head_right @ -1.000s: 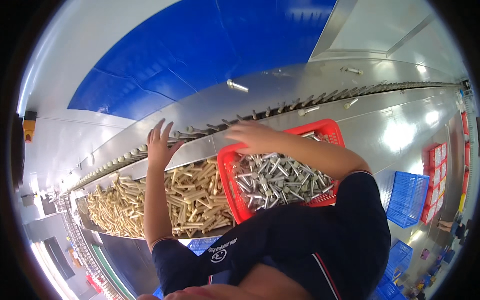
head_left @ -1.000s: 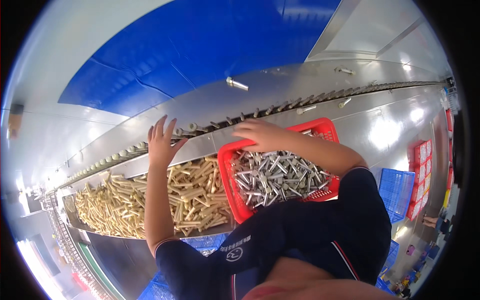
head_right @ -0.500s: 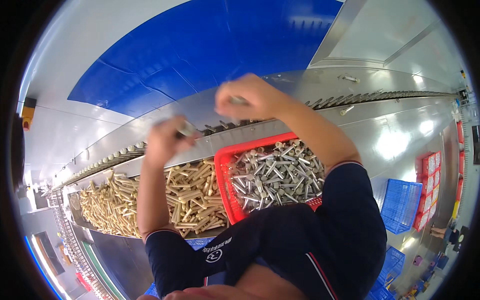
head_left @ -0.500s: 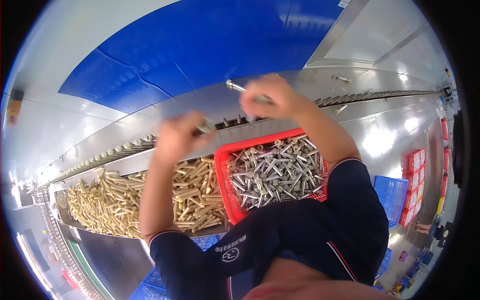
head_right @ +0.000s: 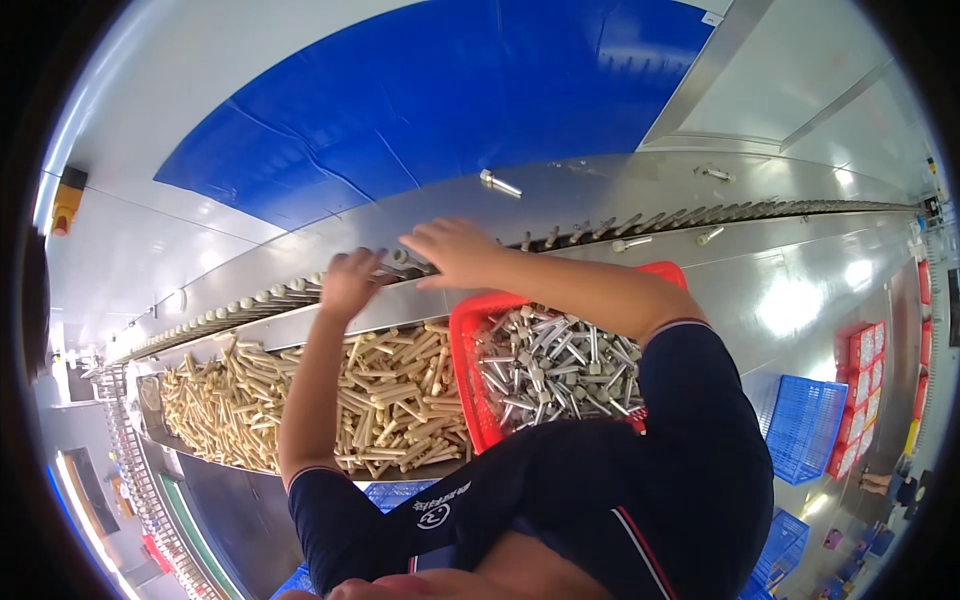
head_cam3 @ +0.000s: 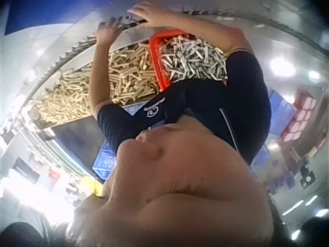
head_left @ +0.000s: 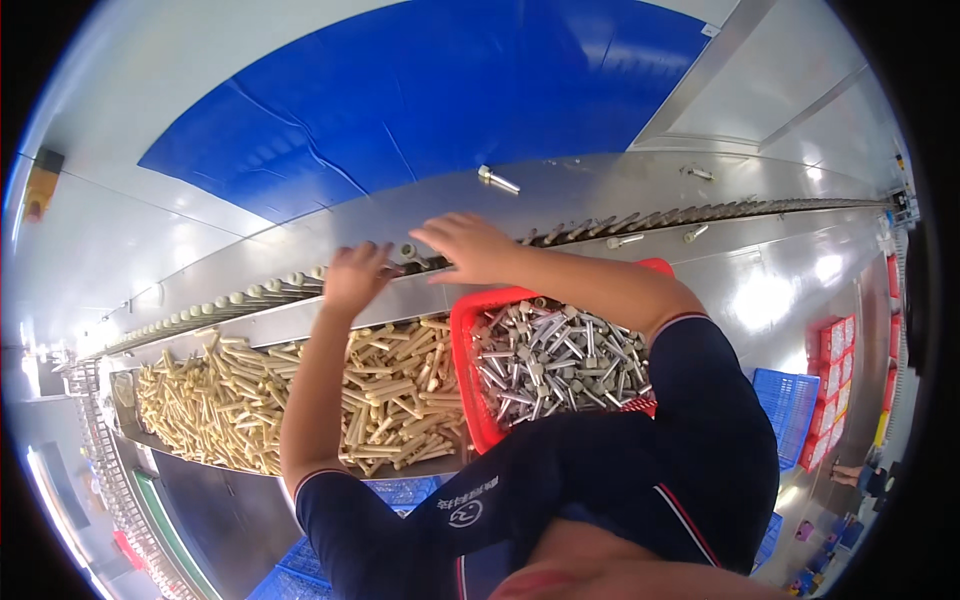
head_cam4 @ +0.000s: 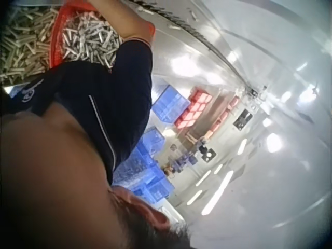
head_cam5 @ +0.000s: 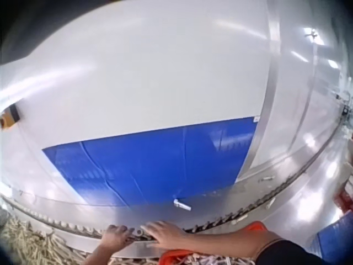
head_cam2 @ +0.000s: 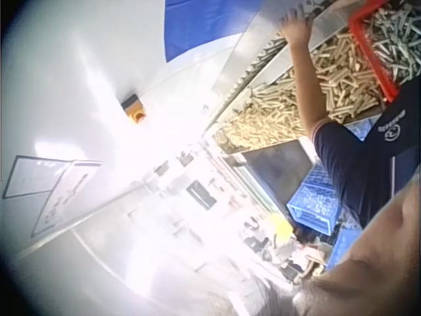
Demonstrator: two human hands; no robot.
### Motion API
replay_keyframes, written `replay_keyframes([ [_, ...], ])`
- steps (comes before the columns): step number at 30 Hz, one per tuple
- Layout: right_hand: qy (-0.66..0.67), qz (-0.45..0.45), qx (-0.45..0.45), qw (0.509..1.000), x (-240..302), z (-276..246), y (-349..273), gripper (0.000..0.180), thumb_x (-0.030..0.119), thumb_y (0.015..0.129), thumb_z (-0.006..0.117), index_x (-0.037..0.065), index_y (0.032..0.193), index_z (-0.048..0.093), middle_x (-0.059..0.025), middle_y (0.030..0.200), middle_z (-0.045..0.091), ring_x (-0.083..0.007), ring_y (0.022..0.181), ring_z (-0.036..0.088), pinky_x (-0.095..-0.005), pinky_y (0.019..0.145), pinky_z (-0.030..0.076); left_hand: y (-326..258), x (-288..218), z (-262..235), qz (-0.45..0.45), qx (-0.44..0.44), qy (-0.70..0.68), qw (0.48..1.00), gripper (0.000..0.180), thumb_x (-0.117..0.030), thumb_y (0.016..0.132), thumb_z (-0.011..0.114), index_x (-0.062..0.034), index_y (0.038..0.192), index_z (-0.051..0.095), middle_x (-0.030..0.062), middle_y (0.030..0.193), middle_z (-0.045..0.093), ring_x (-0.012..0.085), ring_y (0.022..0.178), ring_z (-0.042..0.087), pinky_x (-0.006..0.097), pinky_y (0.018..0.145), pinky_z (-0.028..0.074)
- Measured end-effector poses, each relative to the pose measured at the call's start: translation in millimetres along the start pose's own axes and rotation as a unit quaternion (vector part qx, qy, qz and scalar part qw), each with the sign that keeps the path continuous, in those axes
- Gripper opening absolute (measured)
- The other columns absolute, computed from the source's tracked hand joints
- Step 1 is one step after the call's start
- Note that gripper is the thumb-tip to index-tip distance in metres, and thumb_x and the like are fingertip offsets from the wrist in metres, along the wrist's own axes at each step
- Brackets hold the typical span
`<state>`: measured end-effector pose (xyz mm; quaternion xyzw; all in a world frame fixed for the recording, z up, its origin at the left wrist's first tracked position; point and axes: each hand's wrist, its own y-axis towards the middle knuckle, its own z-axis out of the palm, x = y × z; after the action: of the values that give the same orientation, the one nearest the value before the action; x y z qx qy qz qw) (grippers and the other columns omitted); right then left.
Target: The person places small silver mechanical components from a red basket onto a moving conveyor belt with many white cylindrical holders.
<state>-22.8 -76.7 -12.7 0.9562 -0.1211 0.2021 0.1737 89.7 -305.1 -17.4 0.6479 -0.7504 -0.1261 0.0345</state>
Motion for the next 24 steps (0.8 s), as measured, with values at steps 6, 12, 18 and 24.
replay_keyframes([
  [6,0.014,-0.067,-0.076,0.995,-31,16,12,0.030,0.036,0.078,0.067,0.011,0.096,0.061,-0.0074,0.071,0.062,-0.0224,0.064,0.064,-0.0343,0.057,0.049,18,-16,27,0.059,-0.094,0.049,0.993,0.018,-0.023,0.074,0.069,-0.0127,0.074,0.054,0.0015,0.069,0.055,0.0209,0.057,0.058,0.034,0.048,0.047],
  [12,0.120,-0.052,-0.093,0.987,11,-144,-44,0.026,0.017,0.072,0.074,0.009,0.091,0.058,-0.0018,0.068,0.062,-0.0170,0.056,0.061,-0.0283,0.055,0.049,38,-105,-72,-0.022,-0.133,-0.171,0.976,0.018,-0.018,0.078,0.067,-0.0053,0.088,0.058,0.0094,0.078,0.060,0.0239,0.066,0.063,0.036,0.053,0.050],
  [18,0.168,0.070,0.251,0.951,-38,-45,-210,0.067,0.022,0.071,0.073,0.011,0.130,0.043,-0.0144,0.120,0.051,-0.0277,0.104,0.054,-0.0390,0.083,0.046,-36,-181,6,0.105,0.135,-0.214,0.962,0.068,-0.045,0.071,0.071,-0.0109,0.125,0.049,0.0206,0.142,0.027,0.0404,0.125,0.035,0.053,0.104,0.030],
  [24,0.075,0.119,0.136,0.981,-7,-48,-101,0.064,0.030,0.079,0.065,0.007,0.134,0.040,-0.0166,0.134,0.042,-0.0332,0.121,0.043,-0.0431,0.100,0.037,-18,-58,7,-0.051,-0.110,0.021,0.992,0.051,-0.038,0.077,0.066,-0.0151,0.120,0.052,0.0176,0.128,0.041,0.0334,0.116,0.045,0.050,0.100,0.034],
])
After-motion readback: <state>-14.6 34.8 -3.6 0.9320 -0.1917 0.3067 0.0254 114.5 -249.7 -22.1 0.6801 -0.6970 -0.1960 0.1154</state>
